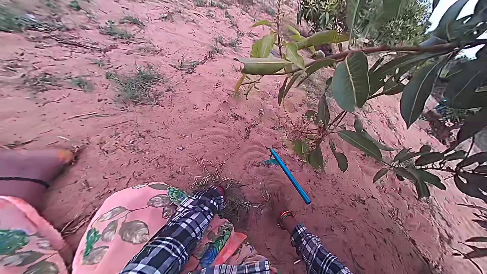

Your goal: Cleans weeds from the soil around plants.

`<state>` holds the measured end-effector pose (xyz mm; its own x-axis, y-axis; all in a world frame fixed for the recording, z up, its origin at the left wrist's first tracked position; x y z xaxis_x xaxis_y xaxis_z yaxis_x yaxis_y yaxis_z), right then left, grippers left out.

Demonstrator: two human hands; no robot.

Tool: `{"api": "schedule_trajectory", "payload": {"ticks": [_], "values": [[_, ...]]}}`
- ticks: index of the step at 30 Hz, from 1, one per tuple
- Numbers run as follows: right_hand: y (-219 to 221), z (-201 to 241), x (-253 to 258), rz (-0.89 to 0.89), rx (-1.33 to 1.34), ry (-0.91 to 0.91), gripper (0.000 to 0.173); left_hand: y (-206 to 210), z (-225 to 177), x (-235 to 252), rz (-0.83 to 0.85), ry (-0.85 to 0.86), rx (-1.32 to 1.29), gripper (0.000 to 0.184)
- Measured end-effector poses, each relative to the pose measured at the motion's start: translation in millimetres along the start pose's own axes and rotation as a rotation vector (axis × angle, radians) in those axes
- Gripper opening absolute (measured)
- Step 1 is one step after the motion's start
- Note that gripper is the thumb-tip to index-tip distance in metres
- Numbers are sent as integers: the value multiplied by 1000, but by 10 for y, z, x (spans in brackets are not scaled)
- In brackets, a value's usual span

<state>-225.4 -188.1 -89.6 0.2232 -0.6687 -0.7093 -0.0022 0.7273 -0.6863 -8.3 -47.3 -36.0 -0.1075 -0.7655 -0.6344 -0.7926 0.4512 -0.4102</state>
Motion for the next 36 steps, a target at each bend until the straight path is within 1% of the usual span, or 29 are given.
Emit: {"api": "schedule_trajectory", "payload": {"ticks": [1,2,3,4,6,7,8,9,10,11,12,13,14,15,17,19,20,22,23,25,26,27,29,30,31,32,33,34,36], "values": [[130,113,-14,20,30,-38,68,13,61,54,-183,274,-66,43],[294,189,99,-3,91,-99,68,-14,2,48,-409,554,-152,43],[389,298,219,-33,214,-168,67,-198,-437,-203,-250,146,-156,39],[414,434,293,-83,360,-238,62,-370,-898,-491,-159,-103,-61,38],[338,738,302,-171,582,-333,55,-674,-1710,-922,16,-414,291,41],[288,869,276,-187,652,-372,59,-762,-1789,-868,67,-467,411,43],[247,985,256,-174,692,-421,68,-813,-1561,-587,86,-399,492,43],[214,1084,242,-140,704,-457,78,-902,-1056,-34,159,-76,543,42],[195,1158,250,-114,693,-469,84,-976,-512,544,200,332,508,45],[182,1198,273,-106,671,-455,84,-957,-203,843,99,194,443,44],[162,1203,272,-110,629,-407,77,-944,-75,972,-13,38,386,41],[143,1190,270,-114,552,-367,64,-971,-68,981,-121,-44,314,40],[153,1150,282,-94,429,-340,51,-1051,-126,925,-215,-91,252,41],[194,1070,278,-50,275,-333,47,-1161,-146,879,-311,-105,193,40],[313,767,365,-72,14,-390,46,-1428,-81,766,-510,-145,70,41],[403,268,509,-73,-160,-313,47,-1626,-3,638,-647,-188,-39,39],[378,12,494,-69,-202,-252,46,-1672,31,602,-662,-218,-65,39],[281,-401,464,-45,-281,-143,49,-1684,54,600,-618,-250,-62,40],[218,-489,425,-22,-302,-115,52,-1660,42,628,-568,-251,-32,43],[141,-488,340,4,-294,-112,57,-1533,-4,720,-467,-236,47,48],[93,-352,267,23,-284,-88,57,-1452,-39,758,-417,-219,77,50],[32,-135,202,-4,-250,-83,54,-1382,-77,786,-359,-198,109,50],[-81,402,146,-150,-156,-211,54,-1250,-158,813,-237,-133,178,48],[-90,676,163,-211,-82,-330,60,-1185,-188,796,-174,-108,206,46],[-74,944,162,-210,63,-428,76,-1125,-217,738,-118,-97,219,45],[-36,1171,173,-193,229,-476,92,-1081,-263,635,-73,-92,203,44],[9,1359,203,-193,361,-503,99,-1055,-279,573,-54,-85,202,41],[55,1499,264,-200,409,-509,94,-1057,-276,538,-56,-87,200,40],[153,1640,390,-199,272,-494,66,-1121,-195,555,-105,-109,198,42]]}}
Point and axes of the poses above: each hand's wrist, its own x-axis towards the middle knuckle, its own y-axis out of the palm, z = x × y, the point moved 6 cm from there along x, towards the middle knuckle, and after that the axes turned 3 degrees about -y, right-handed, at the moved point
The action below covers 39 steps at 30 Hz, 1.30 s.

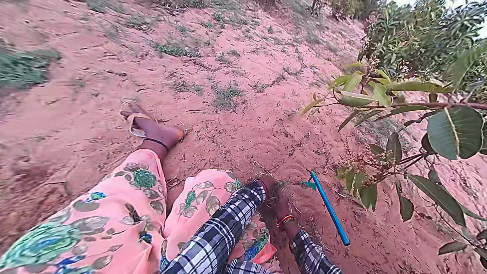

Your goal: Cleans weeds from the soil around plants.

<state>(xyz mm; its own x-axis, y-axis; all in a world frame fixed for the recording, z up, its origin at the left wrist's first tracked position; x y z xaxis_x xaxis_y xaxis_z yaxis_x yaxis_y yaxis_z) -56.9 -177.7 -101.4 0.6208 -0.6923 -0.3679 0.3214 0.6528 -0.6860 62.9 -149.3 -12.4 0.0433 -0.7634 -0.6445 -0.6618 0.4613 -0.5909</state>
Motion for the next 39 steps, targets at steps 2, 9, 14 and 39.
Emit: {"api": "schedule_trajectory", "payload": {"ticks": [2,9,14,39], "values": [[77,-150,55,129,-271,42,54,-94,124,33,-80,-98,-31,50],[-241,-1015,-224,244,-538,340,53,-14,158,-46,-230,-127,13,45],[-724,-752,-265,-57,-516,329,79,-195,-66,-255,-106,-207,-81,65],[458,1232,912,304,-365,-622,28,1161,3113,-3979,-1137,-1007,-477,61]]}}
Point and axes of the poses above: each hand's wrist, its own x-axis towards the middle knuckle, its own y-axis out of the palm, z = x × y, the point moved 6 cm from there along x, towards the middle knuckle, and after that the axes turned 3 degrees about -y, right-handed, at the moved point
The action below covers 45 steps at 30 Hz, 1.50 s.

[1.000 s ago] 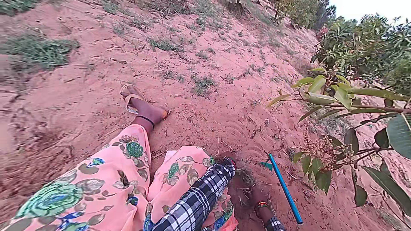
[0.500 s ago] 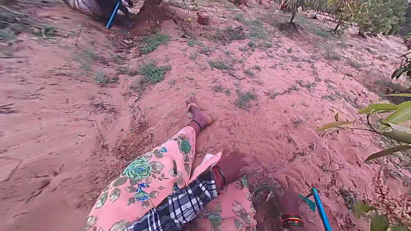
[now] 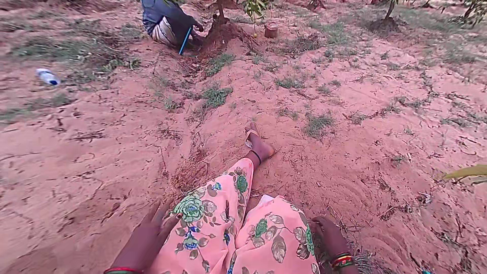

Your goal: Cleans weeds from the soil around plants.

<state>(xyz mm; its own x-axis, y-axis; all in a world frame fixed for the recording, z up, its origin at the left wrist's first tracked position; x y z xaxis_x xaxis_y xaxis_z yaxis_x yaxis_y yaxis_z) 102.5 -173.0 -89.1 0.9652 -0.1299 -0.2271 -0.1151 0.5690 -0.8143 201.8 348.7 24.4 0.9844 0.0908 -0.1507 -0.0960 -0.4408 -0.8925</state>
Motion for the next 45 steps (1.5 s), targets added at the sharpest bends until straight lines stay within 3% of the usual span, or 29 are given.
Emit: {"api": "schedule_trajectory", "payload": {"ticks": [2,5,9,12,15,18,22,25,29,32,34,36,39,41,43,45], "values": [[89,105,377,151,-79,20,34,188,-254,145,89,-73,108,60],[198,400,833,271,-125,9,40,296,-605,331,60,-69,282,60],[554,855,1227,255,-15,-278,35,371,-807,350,-28,133,346,52],[718,845,1405,192,-54,-415,34,369,-745,381,0,155,293,56],[373,498,1673,185,-229,-278,38,344,-725,361,4,129,268,56],[-123,-209,1906,64,-260,85,53,352,-738,379,30,113,261,58],[-571,-895,1529,-240,-79,470,45,355,-726,424,67,107,241,60],[-531,-792,1090,-364,73,401,31,358,-712,437,63,101,236,61],[-163,-347,868,-217,123,214,29,379,-686,455,59,96,252,59],[120,-84,1005,-21,5,254,46,389,-668,455,62,94,256,58],[220,45,1086,-15,-48,251,40,416,-670,444,42,97,256,58],[188,71,1133,-116,50,204,29,445,-679,428,1,111,258,57],[-36,26,996,-371,548,134,30,449,-664,385,-7,90,264,56],[-219,-54,797,-581,741,148,31,451,-643,404,-2,97,247,56],[-412,-101,571,-773,766,163,29,468,-607,426,13,100,228,55],[-508,-112,462,-772,689,181,27,476,-578,443,22,111,224,54]]}}
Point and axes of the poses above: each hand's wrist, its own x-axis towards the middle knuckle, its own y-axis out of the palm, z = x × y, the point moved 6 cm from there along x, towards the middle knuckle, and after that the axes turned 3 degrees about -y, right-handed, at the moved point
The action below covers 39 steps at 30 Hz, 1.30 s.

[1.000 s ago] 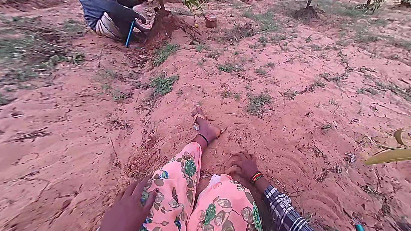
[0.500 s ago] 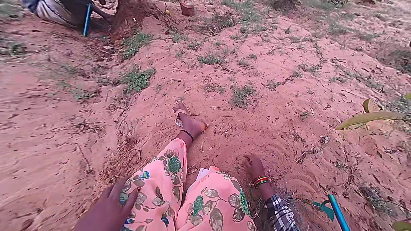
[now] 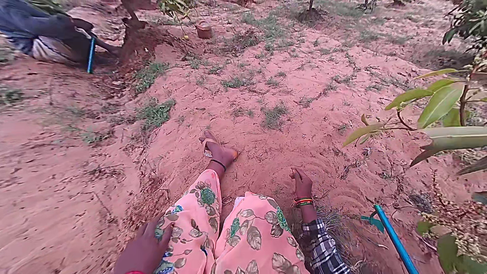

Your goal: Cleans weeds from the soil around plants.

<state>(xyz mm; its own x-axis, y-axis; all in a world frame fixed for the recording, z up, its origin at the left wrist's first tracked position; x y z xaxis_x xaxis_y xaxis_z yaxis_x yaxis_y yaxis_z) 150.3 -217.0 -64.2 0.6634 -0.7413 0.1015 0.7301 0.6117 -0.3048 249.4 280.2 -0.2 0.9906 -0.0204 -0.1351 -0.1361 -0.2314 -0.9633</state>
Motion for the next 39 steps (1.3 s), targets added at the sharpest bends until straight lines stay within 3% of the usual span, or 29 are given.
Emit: {"api": "schedule_trajectory", "payload": {"ticks": [5,7,15,20,22,26,30,33,35,39], "values": [[483,-285,-250,647,-543,174,33,5,27,22,30,8,7,53],[684,-399,-399,707,-654,171,38,1,27,14,20,1,0,53],[719,-495,-429,584,-677,186,33,5,19,26,17,17,14,51],[666,-483,-451,712,-766,297,36,14,13,32,40,30,18,50],[663,-529,-448,757,-697,289,38,-16,0,33,37,22,17,50],[535,-601,-444,578,-520,271,31,-13,-22,24,36,7,34,50],[633,-565,-441,634,-659,253,40,-20,-48,19,40,9,43,51],[689,-550,-402,634,-681,203,34,-16,-53,22,38,15,45,51],[645,-594,-375,559,-560,211,31,-24,-66,9,35,8,52,50],[427,-531,-228,209,-33,162,21,-25,-67,-8,8,-8,69,48]]}}
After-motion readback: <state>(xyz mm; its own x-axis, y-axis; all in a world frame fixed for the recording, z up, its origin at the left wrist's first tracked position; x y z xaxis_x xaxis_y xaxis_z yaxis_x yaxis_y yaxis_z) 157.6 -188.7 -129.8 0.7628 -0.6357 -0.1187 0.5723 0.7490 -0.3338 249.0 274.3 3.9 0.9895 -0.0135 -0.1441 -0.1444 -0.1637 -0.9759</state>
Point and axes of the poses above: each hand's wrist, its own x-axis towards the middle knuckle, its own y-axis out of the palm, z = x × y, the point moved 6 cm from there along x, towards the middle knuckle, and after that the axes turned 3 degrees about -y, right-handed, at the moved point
